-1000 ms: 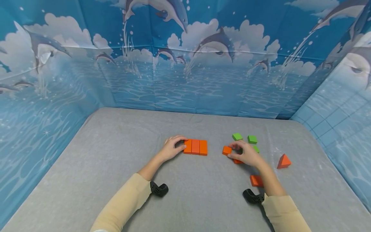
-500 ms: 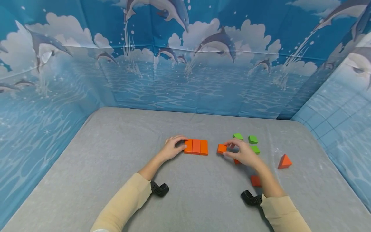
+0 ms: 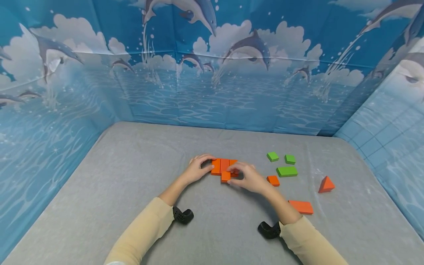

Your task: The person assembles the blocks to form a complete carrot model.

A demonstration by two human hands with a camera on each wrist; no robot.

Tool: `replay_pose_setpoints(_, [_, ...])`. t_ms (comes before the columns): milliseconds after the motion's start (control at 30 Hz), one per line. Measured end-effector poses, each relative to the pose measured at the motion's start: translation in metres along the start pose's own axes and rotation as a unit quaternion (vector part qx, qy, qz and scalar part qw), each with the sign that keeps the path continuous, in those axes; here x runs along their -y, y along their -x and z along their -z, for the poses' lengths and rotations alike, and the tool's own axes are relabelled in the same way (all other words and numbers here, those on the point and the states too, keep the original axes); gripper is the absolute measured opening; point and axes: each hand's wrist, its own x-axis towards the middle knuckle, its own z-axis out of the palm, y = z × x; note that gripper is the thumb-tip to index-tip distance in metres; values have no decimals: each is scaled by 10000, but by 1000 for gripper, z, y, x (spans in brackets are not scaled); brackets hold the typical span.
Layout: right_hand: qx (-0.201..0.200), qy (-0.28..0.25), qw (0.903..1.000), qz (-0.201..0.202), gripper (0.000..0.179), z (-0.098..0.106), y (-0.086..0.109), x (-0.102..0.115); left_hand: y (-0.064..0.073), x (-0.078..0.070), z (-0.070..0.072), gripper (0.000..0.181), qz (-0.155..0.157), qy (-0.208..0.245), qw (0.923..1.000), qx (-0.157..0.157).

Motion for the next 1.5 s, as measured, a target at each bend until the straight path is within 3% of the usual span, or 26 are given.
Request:
replay_pose_setpoints(800, [-136,867,9961,-76,32,-21,-7,10,0,-1,1,31,-89,-3,10000,-21])
replay_pose_setpoints(1500, [-356,840,9958,8,30,-25,-7,9,1,0,1,31,-36,-36,10000,-22])
